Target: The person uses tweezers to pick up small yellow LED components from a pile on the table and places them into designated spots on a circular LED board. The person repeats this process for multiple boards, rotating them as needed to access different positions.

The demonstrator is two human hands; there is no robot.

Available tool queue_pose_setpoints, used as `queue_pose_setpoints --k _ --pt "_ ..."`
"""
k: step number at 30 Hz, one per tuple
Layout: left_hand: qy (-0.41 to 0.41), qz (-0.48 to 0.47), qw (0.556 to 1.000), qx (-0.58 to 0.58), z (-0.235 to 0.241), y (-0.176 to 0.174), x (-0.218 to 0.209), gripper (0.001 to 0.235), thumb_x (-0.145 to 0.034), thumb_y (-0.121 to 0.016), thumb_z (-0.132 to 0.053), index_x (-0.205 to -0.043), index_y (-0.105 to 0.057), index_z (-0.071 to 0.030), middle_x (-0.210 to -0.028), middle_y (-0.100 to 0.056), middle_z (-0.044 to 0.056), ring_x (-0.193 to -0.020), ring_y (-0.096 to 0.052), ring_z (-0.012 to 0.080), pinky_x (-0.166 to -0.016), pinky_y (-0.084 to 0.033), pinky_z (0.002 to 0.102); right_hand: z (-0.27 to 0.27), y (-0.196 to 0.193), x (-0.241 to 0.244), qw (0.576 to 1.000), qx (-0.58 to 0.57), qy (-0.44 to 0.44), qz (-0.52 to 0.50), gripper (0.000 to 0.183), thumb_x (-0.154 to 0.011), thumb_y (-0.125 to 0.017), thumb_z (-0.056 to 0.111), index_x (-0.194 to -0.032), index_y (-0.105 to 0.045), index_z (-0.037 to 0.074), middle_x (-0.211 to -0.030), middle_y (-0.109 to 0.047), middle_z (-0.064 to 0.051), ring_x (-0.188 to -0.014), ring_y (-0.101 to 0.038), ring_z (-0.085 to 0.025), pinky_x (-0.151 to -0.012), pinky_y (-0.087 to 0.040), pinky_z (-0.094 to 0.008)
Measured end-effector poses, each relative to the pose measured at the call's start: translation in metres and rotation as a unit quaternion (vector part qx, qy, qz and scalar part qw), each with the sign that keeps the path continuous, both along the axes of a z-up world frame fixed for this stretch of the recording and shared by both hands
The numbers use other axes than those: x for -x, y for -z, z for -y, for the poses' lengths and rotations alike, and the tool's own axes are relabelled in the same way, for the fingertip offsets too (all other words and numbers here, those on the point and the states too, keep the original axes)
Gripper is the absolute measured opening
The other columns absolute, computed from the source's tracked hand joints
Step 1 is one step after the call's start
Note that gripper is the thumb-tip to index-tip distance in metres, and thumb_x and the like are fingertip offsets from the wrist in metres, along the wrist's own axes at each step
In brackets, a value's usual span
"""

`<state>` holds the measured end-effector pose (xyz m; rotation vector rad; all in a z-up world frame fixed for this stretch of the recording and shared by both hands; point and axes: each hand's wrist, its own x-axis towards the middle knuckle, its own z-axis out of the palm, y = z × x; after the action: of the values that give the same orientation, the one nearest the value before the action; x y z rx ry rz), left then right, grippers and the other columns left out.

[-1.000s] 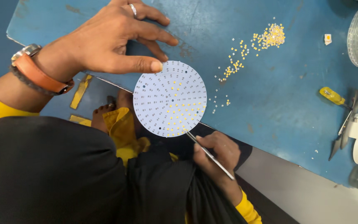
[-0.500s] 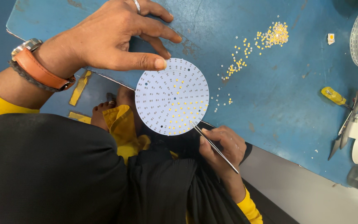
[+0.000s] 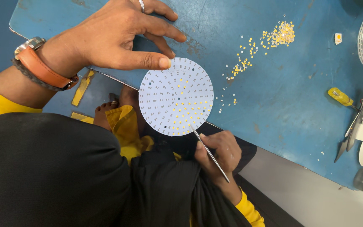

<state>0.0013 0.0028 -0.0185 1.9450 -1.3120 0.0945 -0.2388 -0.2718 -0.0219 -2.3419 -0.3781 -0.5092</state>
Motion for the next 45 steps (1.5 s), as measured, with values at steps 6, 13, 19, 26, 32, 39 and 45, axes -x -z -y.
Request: queue_pose_setpoints --k 6,13,19,26,32,39,45 --pt "0.007 -0.068 0.998 -0.002 0.001 -0.011 0.000 0.064 -0.091 -0.067 -0.054 -0.123 -0.072 0.001 -0.122 -0.068 0.026 -0.110 -0.067 0.0335 -0.104 -0.049 0.043 0.001 0.011 -0.002 0.994 -0.004 0.021 0.103 0.012 -0.083 -0.074 0.004 -0.084 -0.062 0.004 -0.072 -0.061 -0.005 -0.064 -0.060 -0.021 -0.069 -0.046 -0.037" --pt "0.018 -0.007 1.000 -0.020 0.005 -0.019 -0.001 0.056 -0.093 -0.067 -0.049 -0.127 -0.072 -0.005 -0.101 -0.079 0.002 -0.140 -0.054 0.0264 -0.119 -0.029 0.049 0.061 0.002 -0.016 0.982 -0.072 0.173 -0.034 0.009 -0.093 -0.073 0.005 -0.099 -0.069 -0.002 -0.084 -0.064 -0.006 -0.072 -0.057 -0.010 -0.067 -0.044 -0.024" --pt "0.018 -0.019 0.999 -0.023 0.005 -0.015 -0.002 0.055 -0.092 -0.064 -0.052 -0.125 -0.072 -0.008 -0.102 -0.078 0.000 -0.141 -0.053 0.0258 -0.120 -0.028 0.048 0.073 0.007 -0.021 0.972 -0.121 0.191 -0.068 0.012 -0.094 -0.077 0.008 -0.099 -0.072 -0.003 -0.077 -0.062 0.000 -0.068 -0.051 -0.004 -0.064 -0.040 -0.020" --pt "0.009 -0.017 0.999 -0.031 0.005 -0.013 -0.001 0.057 -0.092 -0.062 -0.055 -0.123 -0.073 -0.008 -0.100 -0.078 0.001 -0.141 -0.053 0.0265 -0.121 -0.027 0.049 0.064 0.004 -0.026 0.979 -0.063 0.185 -0.051 0.015 -0.091 -0.080 0.009 -0.100 -0.073 -0.001 -0.083 -0.067 -0.001 -0.072 -0.059 -0.005 -0.066 -0.045 -0.020" --pt "0.005 -0.012 0.999 -0.036 0.005 -0.013 -0.001 0.058 -0.092 -0.061 -0.057 -0.122 -0.074 -0.009 -0.099 -0.078 0.002 -0.141 -0.053 0.0265 -0.122 -0.027 0.049 0.065 0.005 -0.026 0.969 -0.091 0.220 -0.066 0.015 -0.092 -0.080 0.011 -0.101 -0.075 0.000 -0.077 -0.066 0.000 -0.065 -0.056 -0.004 -0.061 -0.043 -0.020" --pt "0.008 -0.015 0.999 -0.037 0.004 -0.011 -0.001 0.060 -0.092 -0.060 -0.057 -0.123 -0.073 -0.008 -0.096 -0.078 0.001 -0.142 -0.053 0.0266 -0.122 -0.026 0.049 0.063 0.003 -0.027 0.970 -0.071 0.228 -0.053 0.015 -0.089 -0.080 0.008 -0.101 -0.075 0.000 -0.076 -0.064 0.000 -0.065 -0.054 -0.004 -0.060 -0.041 -0.020" --pt "0.007 -0.014 0.999 -0.037 0.005 -0.014 -0.001 0.058 -0.092 -0.062 -0.056 -0.123 -0.073 -0.008 -0.098 -0.078 0.001 -0.141 -0.053 0.0265 -0.121 -0.027 0.049 0.062 0.002 -0.026 0.978 -0.046 0.196 -0.046 0.013 -0.090 -0.080 0.005 -0.101 -0.074 0.000 -0.083 -0.068 -0.002 -0.070 -0.060 -0.006 -0.063 -0.045 -0.021"
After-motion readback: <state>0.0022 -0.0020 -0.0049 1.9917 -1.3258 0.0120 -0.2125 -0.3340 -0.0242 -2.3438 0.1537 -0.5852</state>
